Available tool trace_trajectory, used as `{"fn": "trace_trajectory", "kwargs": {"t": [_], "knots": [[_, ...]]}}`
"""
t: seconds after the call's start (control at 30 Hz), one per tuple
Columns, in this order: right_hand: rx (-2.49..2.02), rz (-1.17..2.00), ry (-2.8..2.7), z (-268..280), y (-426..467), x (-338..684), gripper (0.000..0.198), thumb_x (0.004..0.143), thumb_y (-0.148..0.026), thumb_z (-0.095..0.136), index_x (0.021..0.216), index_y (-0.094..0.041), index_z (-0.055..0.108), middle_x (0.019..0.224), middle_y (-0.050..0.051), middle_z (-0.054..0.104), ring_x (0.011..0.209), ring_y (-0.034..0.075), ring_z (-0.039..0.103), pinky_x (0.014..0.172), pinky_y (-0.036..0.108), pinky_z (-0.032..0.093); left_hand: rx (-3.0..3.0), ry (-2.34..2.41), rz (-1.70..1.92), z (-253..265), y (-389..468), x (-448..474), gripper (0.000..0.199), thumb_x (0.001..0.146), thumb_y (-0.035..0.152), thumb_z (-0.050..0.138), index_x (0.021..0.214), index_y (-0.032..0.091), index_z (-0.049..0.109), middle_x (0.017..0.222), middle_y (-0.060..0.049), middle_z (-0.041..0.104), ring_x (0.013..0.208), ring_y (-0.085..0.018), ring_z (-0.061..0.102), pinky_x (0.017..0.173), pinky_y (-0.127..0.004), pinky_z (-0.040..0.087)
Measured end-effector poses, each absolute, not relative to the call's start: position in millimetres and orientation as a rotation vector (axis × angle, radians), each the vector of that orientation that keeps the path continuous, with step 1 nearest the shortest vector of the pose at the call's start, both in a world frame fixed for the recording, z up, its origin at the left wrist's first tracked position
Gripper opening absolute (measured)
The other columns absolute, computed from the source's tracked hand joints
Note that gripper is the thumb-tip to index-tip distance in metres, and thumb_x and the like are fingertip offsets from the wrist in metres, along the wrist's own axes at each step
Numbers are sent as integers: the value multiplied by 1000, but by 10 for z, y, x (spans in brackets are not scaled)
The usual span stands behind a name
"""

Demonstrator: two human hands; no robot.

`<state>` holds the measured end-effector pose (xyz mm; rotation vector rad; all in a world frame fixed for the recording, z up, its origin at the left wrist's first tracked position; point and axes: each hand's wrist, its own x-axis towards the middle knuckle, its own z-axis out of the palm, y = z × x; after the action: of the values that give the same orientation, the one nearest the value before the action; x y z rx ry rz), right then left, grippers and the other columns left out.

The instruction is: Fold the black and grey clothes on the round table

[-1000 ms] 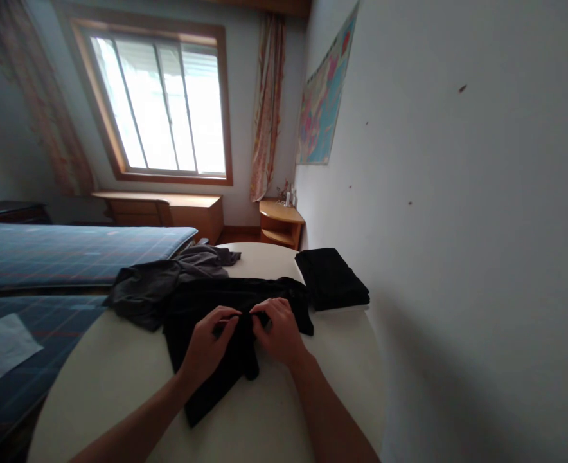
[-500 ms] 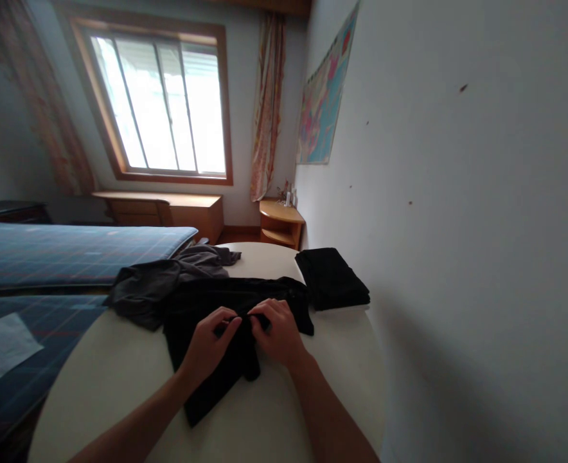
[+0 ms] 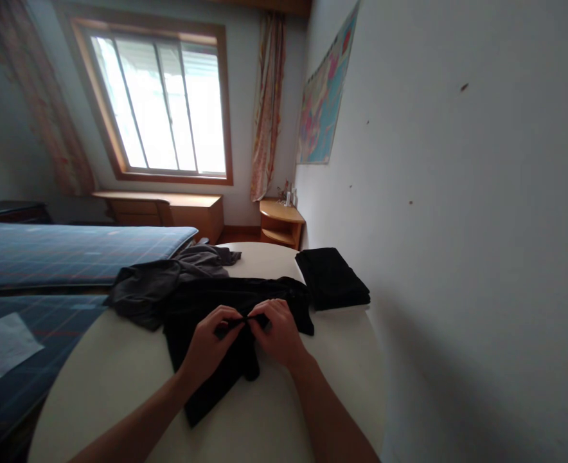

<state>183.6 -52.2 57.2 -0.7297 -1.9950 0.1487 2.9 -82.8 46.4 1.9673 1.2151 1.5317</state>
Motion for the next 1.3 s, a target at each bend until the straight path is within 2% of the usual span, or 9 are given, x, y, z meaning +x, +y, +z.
{"fn": "trace_trajectory", "kwargs": {"t": [0.2, 0.43, 0.63, 0.77, 0.93, 1.07, 1.3], "knots": [[-749, 143, -2017, 555, -517, 1833, 6, 90, -20, 57, 92, -24, 59, 87, 2, 70, 84, 19, 65, 85, 38, 44, 1988, 1261, 1479, 461, -832, 34, 6, 88, 26, 61, 86, 21, 64, 87, -2, 67, 81, -16, 63, 70, -26, 50], [-738, 145, -1993, 506, -492, 1811, 9, 88, -17, 60, 94, -24, 60, 87, 1, 70, 85, 19, 65, 86, 37, 44, 1972, 1336, 1439, 451, -824, 24, 24, 92, 38, 58, 77, 19, 62, 72, 1, 62, 68, -14, 60, 64, -24, 48], [-738, 162, -1996, 523, -500, 1804, 7, 86, -18, 63, 89, -24, 61, 84, 0, 71, 81, 18, 65, 84, 37, 44, 1924, 1253, 1511, 484, -838, 27, 16, 92, 32, 56, 88, 20, 66, 89, -4, 68, 81, -16, 64, 68, -25, 52], [-752, 182, -1992, 518, -509, 1812, 9, 88, -18, 61, 93, -25, 61, 88, 1, 72, 84, 19, 67, 84, 37, 44, 1955, 1222, 1531, 478, -834, 32, 10, 88, 23, 58, 90, 21, 68, 91, -3, 69, 83, -16, 65, 68, -25, 52], [-753, 198, -1991, 513, -515, 1806, 11, 88, -17, 58, 94, -25, 62, 90, 1, 73, 84, 19, 67, 84, 37, 45, 1951, 1212, 1542, 447, -826, 29, 13, 84, 17, 58, 90, 22, 68, 93, -3, 69, 85, -16, 66, 68, -25, 52], [-796, 198, -1955, 496, -497, 1804, 9, 86, -19, 63, 92, -25, 63, 86, 0, 73, 81, 19, 66, 82, 38, 45, 1950, 1225, 1520, 461, -834, 34, 8, 87, 23, 60, 87, 21, 67, 90, -3, 69, 82, -16, 65, 68, -25, 51], [-797, 226, -1909, 505, -491, 1816, 12, 83, -23, 69, 92, -25, 62, 84, 1, 70, 80, 19, 64, 82, 38, 48, 1859, 1320, 1516, 509, -824, 34, 20, 89, 37, 59, 80, 20, 65, 74, -1, 66, 69, -16, 63, 63, -25, 52]]}}
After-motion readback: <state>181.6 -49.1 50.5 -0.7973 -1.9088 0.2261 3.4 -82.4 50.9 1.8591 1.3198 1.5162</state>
